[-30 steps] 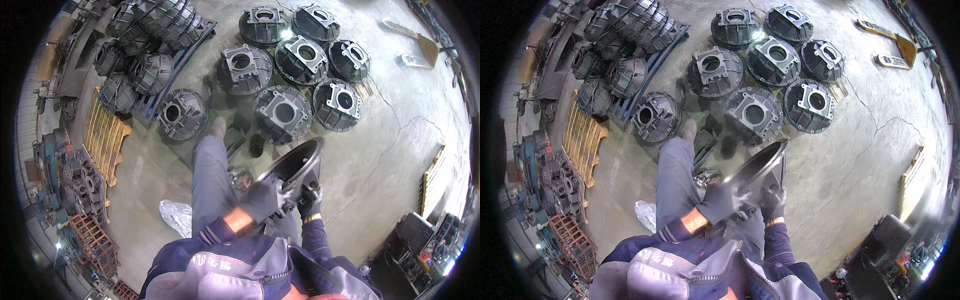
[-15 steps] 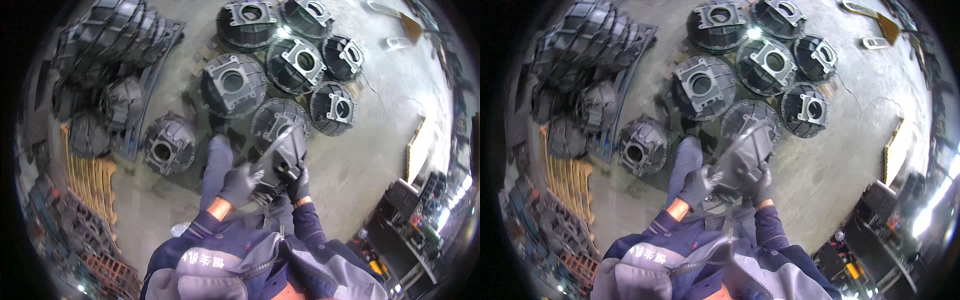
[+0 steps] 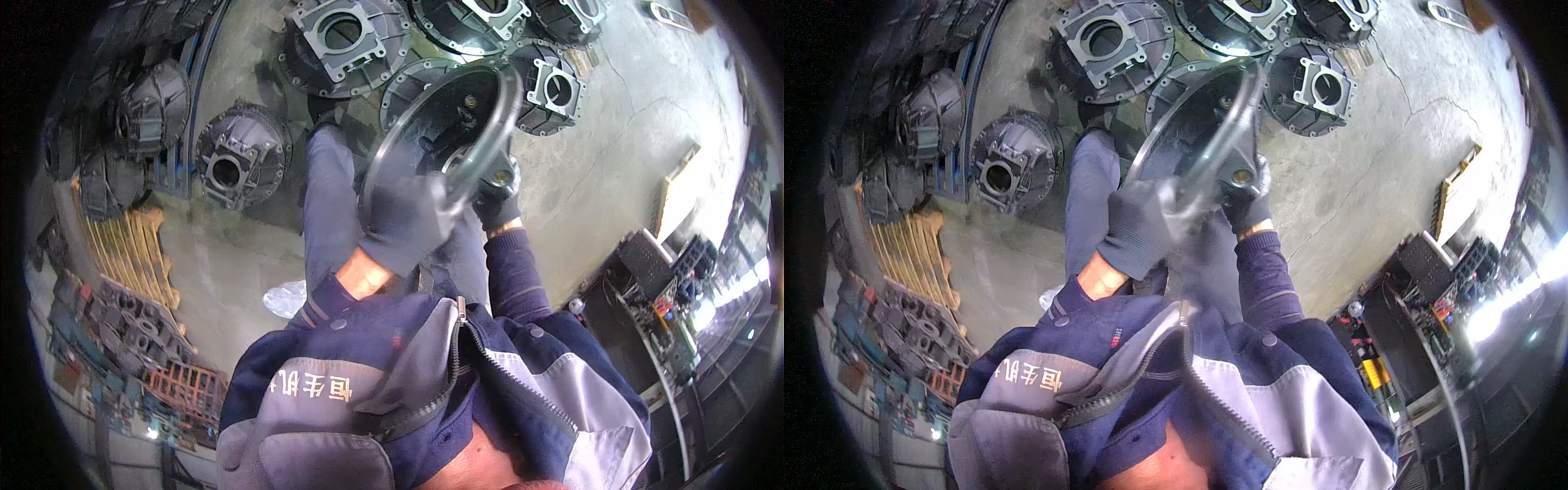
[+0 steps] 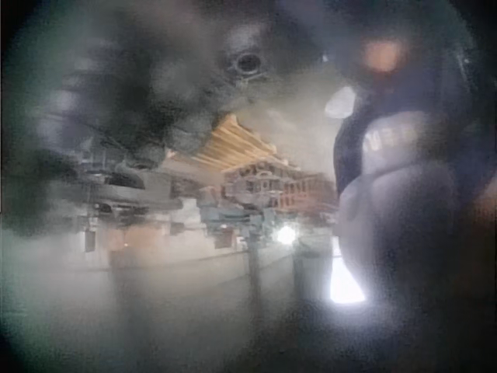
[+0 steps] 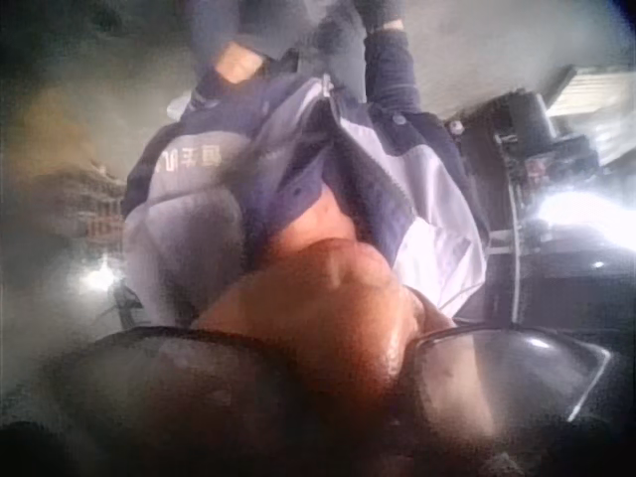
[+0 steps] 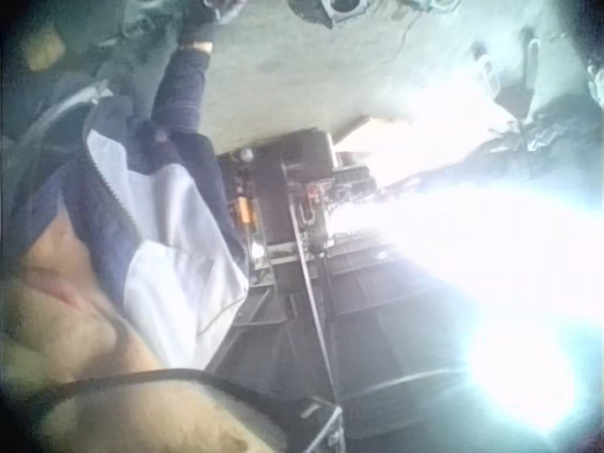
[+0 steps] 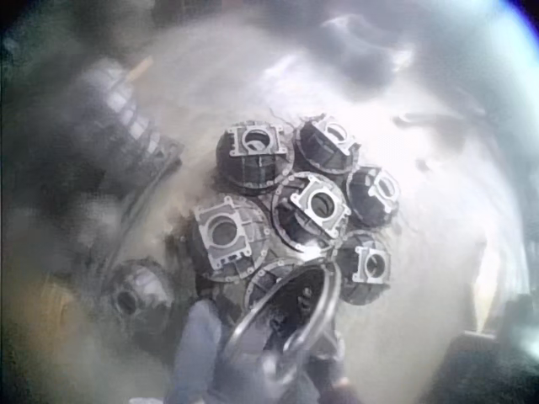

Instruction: The person sits on a low stool and repeatedly inserts small cylindrical metal pieces into holes on a large engine casing, then taps them into place with a hammer. The person handles multiple engine casings and small metal inserts, moving between parts and striking them to seat the inserts.

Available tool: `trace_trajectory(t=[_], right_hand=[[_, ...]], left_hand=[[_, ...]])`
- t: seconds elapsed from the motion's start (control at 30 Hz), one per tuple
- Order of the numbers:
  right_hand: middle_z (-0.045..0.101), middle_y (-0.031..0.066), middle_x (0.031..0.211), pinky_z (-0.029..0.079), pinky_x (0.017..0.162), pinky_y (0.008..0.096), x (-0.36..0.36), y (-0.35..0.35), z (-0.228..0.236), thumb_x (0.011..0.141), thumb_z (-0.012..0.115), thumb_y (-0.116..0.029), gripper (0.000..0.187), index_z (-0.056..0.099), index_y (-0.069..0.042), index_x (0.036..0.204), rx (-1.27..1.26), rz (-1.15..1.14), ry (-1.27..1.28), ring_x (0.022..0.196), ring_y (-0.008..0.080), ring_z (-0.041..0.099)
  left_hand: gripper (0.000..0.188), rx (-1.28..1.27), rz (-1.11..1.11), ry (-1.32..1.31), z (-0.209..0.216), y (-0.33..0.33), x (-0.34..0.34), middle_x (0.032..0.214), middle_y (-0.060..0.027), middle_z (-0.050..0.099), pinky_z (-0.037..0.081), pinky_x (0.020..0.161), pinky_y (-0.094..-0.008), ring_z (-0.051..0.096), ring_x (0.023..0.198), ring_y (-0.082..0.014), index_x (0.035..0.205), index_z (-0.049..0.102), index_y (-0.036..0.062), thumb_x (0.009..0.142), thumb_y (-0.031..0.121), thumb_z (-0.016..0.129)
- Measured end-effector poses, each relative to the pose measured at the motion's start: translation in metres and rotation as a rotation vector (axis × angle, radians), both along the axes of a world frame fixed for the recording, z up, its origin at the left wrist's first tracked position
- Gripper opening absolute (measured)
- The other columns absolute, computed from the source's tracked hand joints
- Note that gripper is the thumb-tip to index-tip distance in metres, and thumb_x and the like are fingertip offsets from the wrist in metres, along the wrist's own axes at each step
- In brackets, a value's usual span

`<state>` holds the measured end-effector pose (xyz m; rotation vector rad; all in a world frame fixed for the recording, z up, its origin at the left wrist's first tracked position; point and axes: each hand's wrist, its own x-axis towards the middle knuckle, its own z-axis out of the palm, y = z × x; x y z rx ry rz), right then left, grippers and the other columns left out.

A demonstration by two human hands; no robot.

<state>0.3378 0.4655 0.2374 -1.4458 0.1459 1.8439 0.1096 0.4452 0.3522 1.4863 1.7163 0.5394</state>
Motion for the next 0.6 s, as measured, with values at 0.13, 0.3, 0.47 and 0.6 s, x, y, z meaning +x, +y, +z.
trace_trajectory(t=[0.13,0.3,0.47,0.6], right_hand=[[0.071,0.0128,0.117,0.061,0.089,0.0414,0.041,-0.010,-0.004,0.105,0.043,-0.045,0.049,0.064,-0.005,0.124,0.148,-0.038,0.158,0.102,0.0282,0.071],[0.069,0.0109,0.116,0.062,0.071,0.0380,0.047,0.017,0.012,0.104,0.049,-0.040,0.039,0.062,-0.009,0.123,0.114,0.226,-0.305,0.093,0.0261,0.072],[0.069,0.0096,0.116,0.061,0.080,0.0346,0.025,0.079,0.016,0.102,0.058,-0.016,0.030,0.059,-0.004,0.129,0.134,0.311,-0.316,0.097,0.0196,0.070],[0.069,0.0072,0.106,0.055,0.084,0.0319,0.022,0.138,0.003,0.103,0.057,-0.015,0.022,0.064,-0.002,0.120,0.305,0.385,-0.289,0.093,0.0161,0.067]], left_hand=[[0.039,0.082,-0.023,0.036,0.006,0.005,0.039,0.067,-0.0165,0.069,0.054,0.059,-0.0482,0.069,0.061,-0.0347,0.091,0.072,0.0073,0.085,0.046,0.076],[0.042,0.043,-0.010,-0.088,-0.014,0.033,0.038,0.073,-0.0170,0.070,0.058,0.067,-0.0447,0.072,0.067,-0.0333,0.103,0.073,0.0048,0.088,0.044,0.075],[0.041,-0.340,0.136,-0.224,-0.051,0.055,0.019,0.094,-0.0180,0.075,0.058,0.074,-0.0420,0.074,0.083,-0.0349,0.113,0.071,0.0056,0.089,0.038,0.077],[0.049,-0.044,0.289,-0.290,-0.108,0.010,-0.041,0.114,-0.0161,0.073,0.058,0.084,-0.0370,0.073,0.100,-0.0264,0.131,0.060,0.0017,0.094,0.027,0.078]])
